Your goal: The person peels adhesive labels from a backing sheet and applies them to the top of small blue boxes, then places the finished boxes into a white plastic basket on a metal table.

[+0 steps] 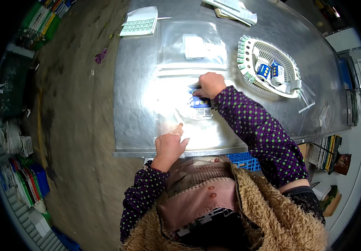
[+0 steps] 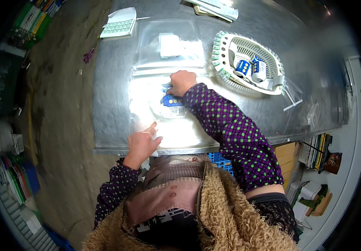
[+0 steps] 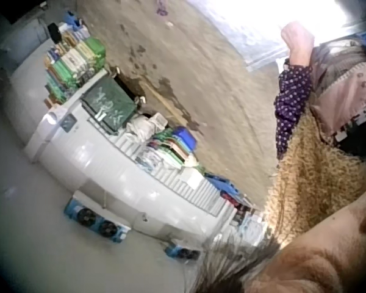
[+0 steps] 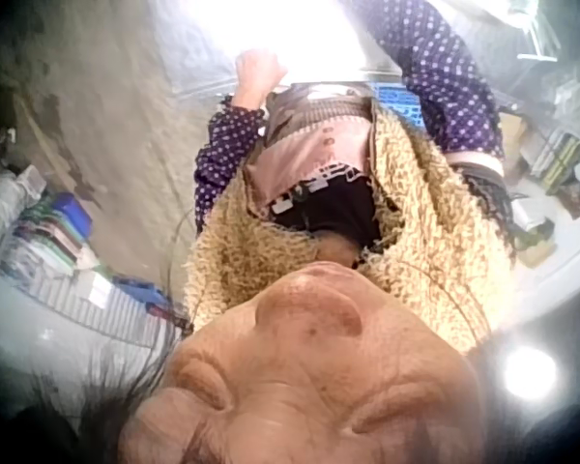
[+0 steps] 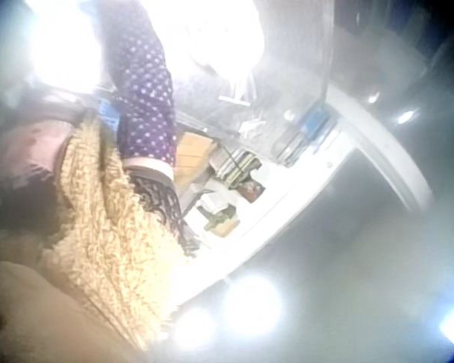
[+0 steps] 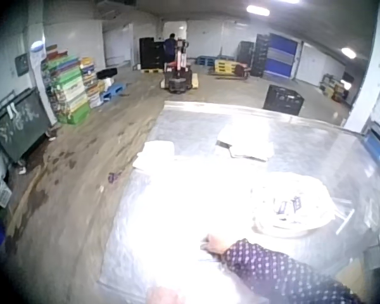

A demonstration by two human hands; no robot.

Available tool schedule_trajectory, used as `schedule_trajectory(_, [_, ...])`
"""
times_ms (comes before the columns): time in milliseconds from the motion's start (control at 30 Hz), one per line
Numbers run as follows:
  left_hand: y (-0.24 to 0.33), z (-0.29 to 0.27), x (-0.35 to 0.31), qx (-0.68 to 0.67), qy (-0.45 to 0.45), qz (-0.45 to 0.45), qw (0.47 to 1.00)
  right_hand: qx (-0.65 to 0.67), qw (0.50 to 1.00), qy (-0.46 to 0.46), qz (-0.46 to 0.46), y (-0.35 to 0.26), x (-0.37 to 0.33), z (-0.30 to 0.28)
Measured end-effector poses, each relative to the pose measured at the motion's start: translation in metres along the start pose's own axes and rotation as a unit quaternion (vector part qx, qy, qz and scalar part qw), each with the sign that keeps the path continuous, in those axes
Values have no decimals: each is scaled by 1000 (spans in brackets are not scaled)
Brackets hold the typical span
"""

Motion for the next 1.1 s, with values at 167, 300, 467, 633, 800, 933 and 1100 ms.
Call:
schedule_trajectory(167, [-9,3,3,-51,63,48,996,36,960,135,-243,-26,-74,51])
schedule_trajectory(300, [26,-18,-33,-86,33,169,981,77,943,134,-294,-44,-91,81])
schedule_trajectory(467, [30,-2,-14,10,-21,90,996,273,919,-60,-278,-29,-67,53])
schedule_trajectory(633, [14,-4,3,-1,51,77,996,319,846,422,-64,164,-5,-131])
schedule_trajectory(800, [11,-2,0,-17,56,69,996,628,700,338,36,150,-107,-16])
schedule_trajectory(933, [11,-3,2,-23,47,74,996,799,504,301,133,151,-94,84])
schedule_trajectory(1100, [12,-6,1,-16,46,74,996,821,452,322,134,157,-89,79])
Point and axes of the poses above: each hand's wrist, its own x-axis towards the middle knuckle, its own z-axis out of the palm, y = z × x, the point moved 9 cm from there along x, towards the middle knuckle, and after that the axes turned 15 degrees about -y, right-handed, at the moved point
